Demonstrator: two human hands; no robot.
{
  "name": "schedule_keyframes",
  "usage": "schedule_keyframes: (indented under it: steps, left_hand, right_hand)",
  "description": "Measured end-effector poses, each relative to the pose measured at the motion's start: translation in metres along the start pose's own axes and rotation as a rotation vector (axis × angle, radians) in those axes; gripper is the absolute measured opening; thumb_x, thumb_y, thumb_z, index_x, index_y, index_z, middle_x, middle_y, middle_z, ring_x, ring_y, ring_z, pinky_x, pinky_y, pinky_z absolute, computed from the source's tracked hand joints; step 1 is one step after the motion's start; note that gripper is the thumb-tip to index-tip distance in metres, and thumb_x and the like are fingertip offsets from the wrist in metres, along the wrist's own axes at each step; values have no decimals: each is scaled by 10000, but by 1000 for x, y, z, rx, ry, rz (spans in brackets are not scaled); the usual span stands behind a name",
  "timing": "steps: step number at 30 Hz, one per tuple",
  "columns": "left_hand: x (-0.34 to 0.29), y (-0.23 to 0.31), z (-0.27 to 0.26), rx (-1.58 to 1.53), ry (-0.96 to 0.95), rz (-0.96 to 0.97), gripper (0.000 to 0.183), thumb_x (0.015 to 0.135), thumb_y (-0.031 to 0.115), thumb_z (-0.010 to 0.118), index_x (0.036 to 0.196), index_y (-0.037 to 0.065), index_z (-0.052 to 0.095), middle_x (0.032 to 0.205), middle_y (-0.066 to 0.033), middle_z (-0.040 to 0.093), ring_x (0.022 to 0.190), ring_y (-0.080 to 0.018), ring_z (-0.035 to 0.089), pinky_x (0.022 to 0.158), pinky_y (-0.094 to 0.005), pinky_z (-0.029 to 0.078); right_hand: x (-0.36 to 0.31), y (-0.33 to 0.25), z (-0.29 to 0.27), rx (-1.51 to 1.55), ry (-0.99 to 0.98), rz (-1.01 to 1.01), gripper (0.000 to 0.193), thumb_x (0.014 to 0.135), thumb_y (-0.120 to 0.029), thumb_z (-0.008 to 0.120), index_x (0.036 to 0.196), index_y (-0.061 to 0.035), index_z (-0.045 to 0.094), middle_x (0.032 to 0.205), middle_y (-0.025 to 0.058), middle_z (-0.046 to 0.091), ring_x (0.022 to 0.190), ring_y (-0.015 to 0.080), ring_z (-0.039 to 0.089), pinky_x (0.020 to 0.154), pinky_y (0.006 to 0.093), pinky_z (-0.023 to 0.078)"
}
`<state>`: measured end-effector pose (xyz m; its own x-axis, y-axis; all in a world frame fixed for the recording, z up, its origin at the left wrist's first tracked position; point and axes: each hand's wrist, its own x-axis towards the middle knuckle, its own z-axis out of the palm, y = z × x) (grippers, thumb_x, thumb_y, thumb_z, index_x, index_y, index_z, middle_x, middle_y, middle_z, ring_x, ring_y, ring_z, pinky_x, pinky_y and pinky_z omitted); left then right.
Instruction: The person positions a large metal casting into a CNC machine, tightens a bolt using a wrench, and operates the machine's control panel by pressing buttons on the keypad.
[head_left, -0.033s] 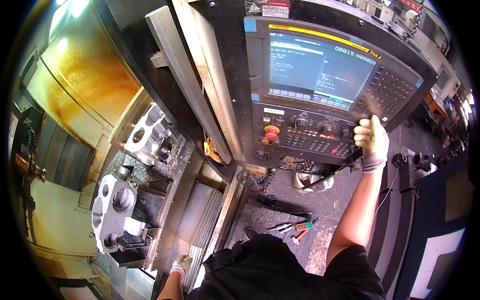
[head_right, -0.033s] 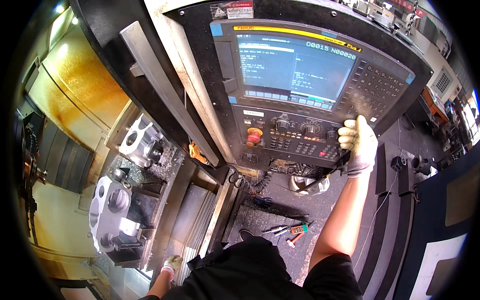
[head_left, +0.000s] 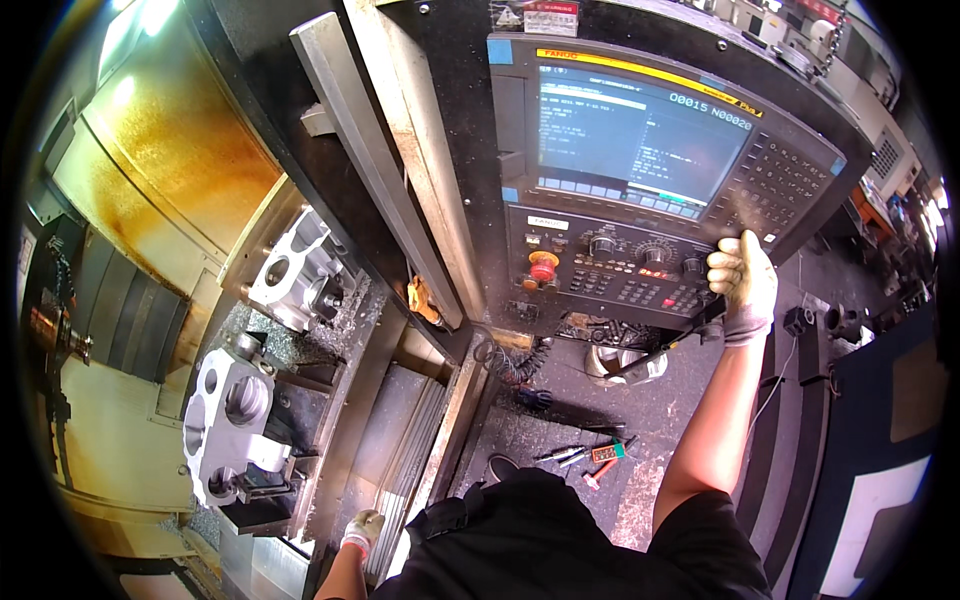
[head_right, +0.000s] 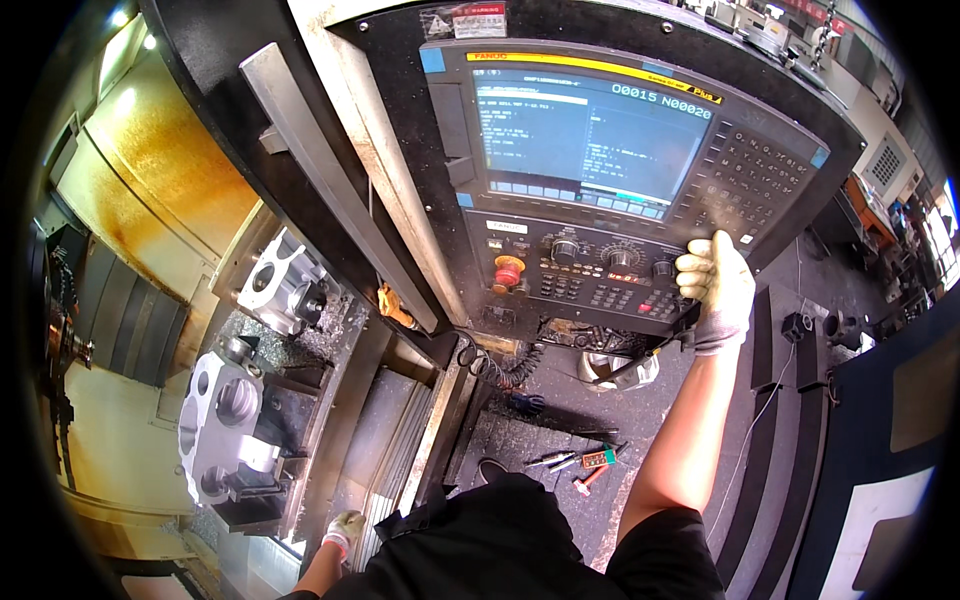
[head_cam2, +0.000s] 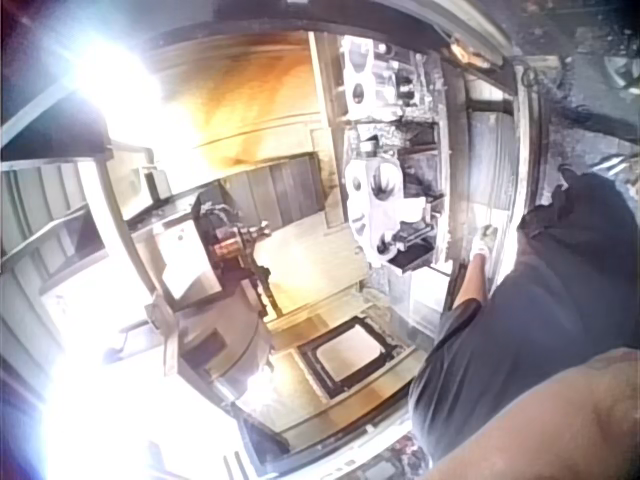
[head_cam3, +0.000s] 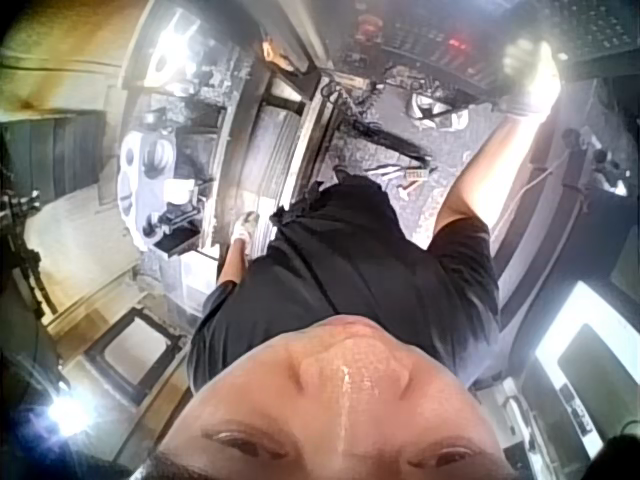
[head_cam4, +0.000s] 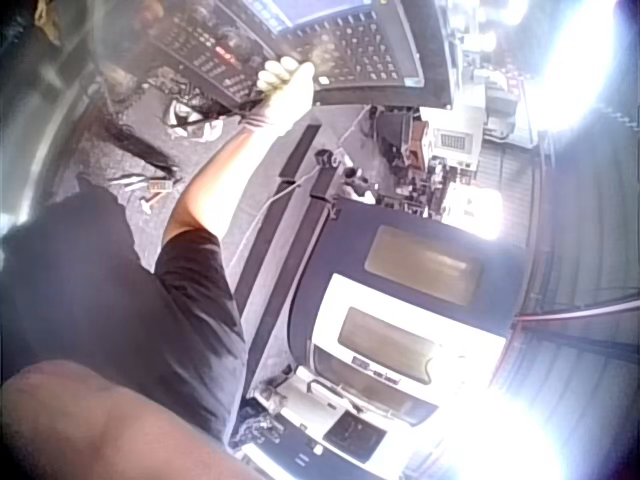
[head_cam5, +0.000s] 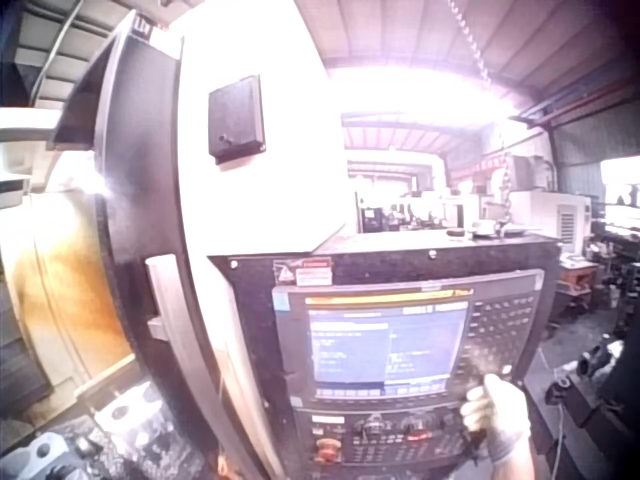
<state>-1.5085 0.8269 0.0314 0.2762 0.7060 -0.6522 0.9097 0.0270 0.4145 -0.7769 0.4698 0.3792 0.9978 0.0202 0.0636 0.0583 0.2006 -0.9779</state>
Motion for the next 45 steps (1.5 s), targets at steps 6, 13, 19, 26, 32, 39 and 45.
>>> schedule_keyframes:
  steps: [6,13,19,26,32,39,45]
  left_hand:
    - [-16,27,-6,-11,3,-22,441,911,354,752,1257,86,705,1136,-167,748,1081,-268,701,980,-374,523]
    - [-26,47,-6,6,-4,-40,454,913,350,728,1279,83,699,1135,-168,745,1078,-264,698,985,-368,522]
    - [-3,13,-1,6,4,-27,498,903,394,715,1295,86,696,1173,-206,741,1132,-313,696,1010,-381,521]
    - [5,5,-1,42,-1,-3,497,902,405,705,1282,84,705,1220,-217,727,1168,-353,687,1026,-400,522]
    - [-3,26,-8,-5,-42,28,475,913,378,713,1261,54,710,1157,-175,751,1091,-290,708,980,-368,537]
    - [62,-37,1,-158,-135,183,252,1058,277,600,1226,101,666,1048,-95,707,932,-214,643,804,-363,544]
    - [79,-14,-14,-171,-154,88,282,1054,282,603,1270,105,643,1072,-104,704,947,-218,644,785,-363,541]
  right_hand:
    - [0,-2,-4,1,-11,3,453,1041,-449,618,967,-14,721,730,96,722,529,129,630,483,239,485]
    - [0,1,-3,7,-24,-10,438,1039,-441,620,955,-24,725,733,101,731,520,135,635,480,250,492]
    - [-3,-5,-1,7,-12,5,436,1038,-444,625,948,-30,727,733,99,733,522,133,639,479,244,492]
    - [-5,-3,2,12,-7,-1,434,1035,-441,631,940,-31,734,746,99,744,520,134,638,478,237,488]
    - [-7,-5,0,-13,-8,-1,441,1034,-453,625,955,-33,733,750,93,742,544,127,643,501,242,491]
    - [-33,-13,6,-17,4,-117,372,1043,-385,637,1058,-23,721,840,63,744,660,91,645,619,225,494]
    - [-61,-35,10,-479,207,-775,166,903,-100,737,1040,-11,709,1265,164,685,816,114,673,791,278,559]
